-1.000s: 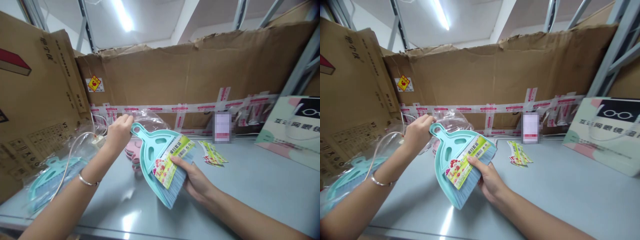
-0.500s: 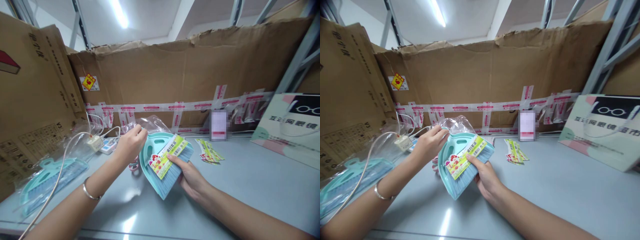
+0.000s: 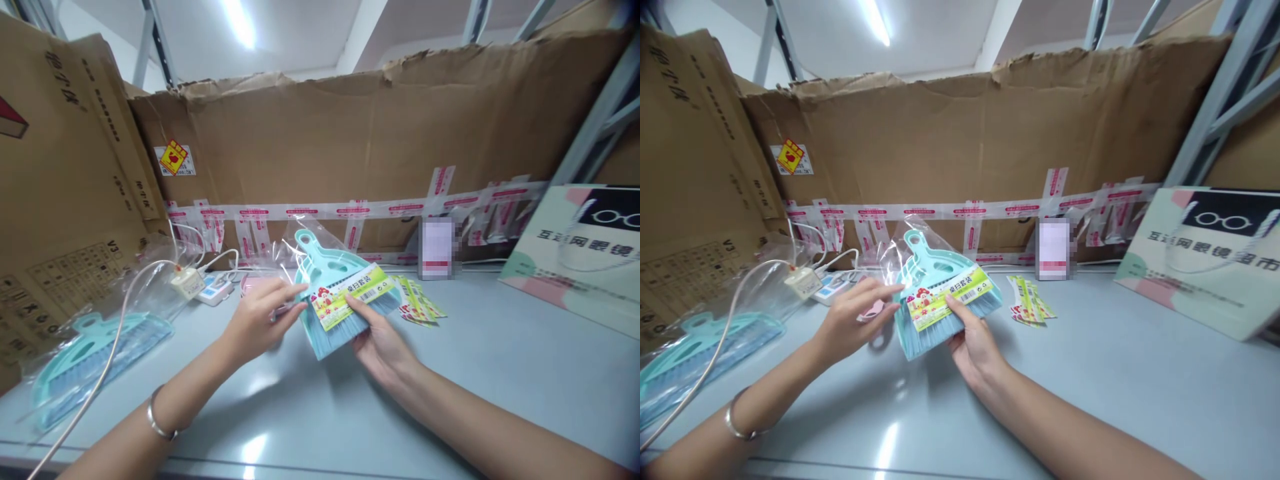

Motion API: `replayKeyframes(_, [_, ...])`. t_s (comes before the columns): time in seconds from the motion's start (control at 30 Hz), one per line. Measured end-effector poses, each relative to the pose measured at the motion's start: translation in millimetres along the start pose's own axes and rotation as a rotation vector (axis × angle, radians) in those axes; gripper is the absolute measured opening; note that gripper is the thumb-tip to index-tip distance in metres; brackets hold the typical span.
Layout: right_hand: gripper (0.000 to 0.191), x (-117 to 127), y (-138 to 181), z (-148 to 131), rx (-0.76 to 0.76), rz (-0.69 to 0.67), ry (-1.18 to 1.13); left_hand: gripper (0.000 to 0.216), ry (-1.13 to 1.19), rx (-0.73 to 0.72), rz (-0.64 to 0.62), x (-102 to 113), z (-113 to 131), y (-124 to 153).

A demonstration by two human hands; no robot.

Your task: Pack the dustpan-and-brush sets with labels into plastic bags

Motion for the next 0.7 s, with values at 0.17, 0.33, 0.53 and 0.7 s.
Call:
replayKeyframes(0.17, [0.044,-1.6,1.8,-2.8,0.028,-0.017,-0.03,0.044,0.528,0.927,0.211,-13.9,-66.5,34.7])
replayKeyframes(0.33, [0.048,-2.7,6.6,1.0,0.032,-0.03,0.0,0.04,1.192,1.26,-0.097,-69.1,-45.0,37.4])
replayKeyframes(0.53, [0.059,-2.7,9.0,-0.9,0.112,-0.056,0.058,0.028,1.065,1.19,-0.057,-61.8,-42.8,34.4])
replayKeyframes(0.7, [0.058,-1.0,4.7,-3.9,0.145,-0.065,0.061,0.04,0.945,1.102,-0.119,-58.1,-45.1,41.8])
Point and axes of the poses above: each hand's wrist, its own y-axis away from the middle knuckle, its own x-axis out of the back of the hand, z = x × y, the point moved 8 cm from there along -y, towards the middle knuckle, and after that the axes turned 14 degrees about -y, right-handed, at the moved point
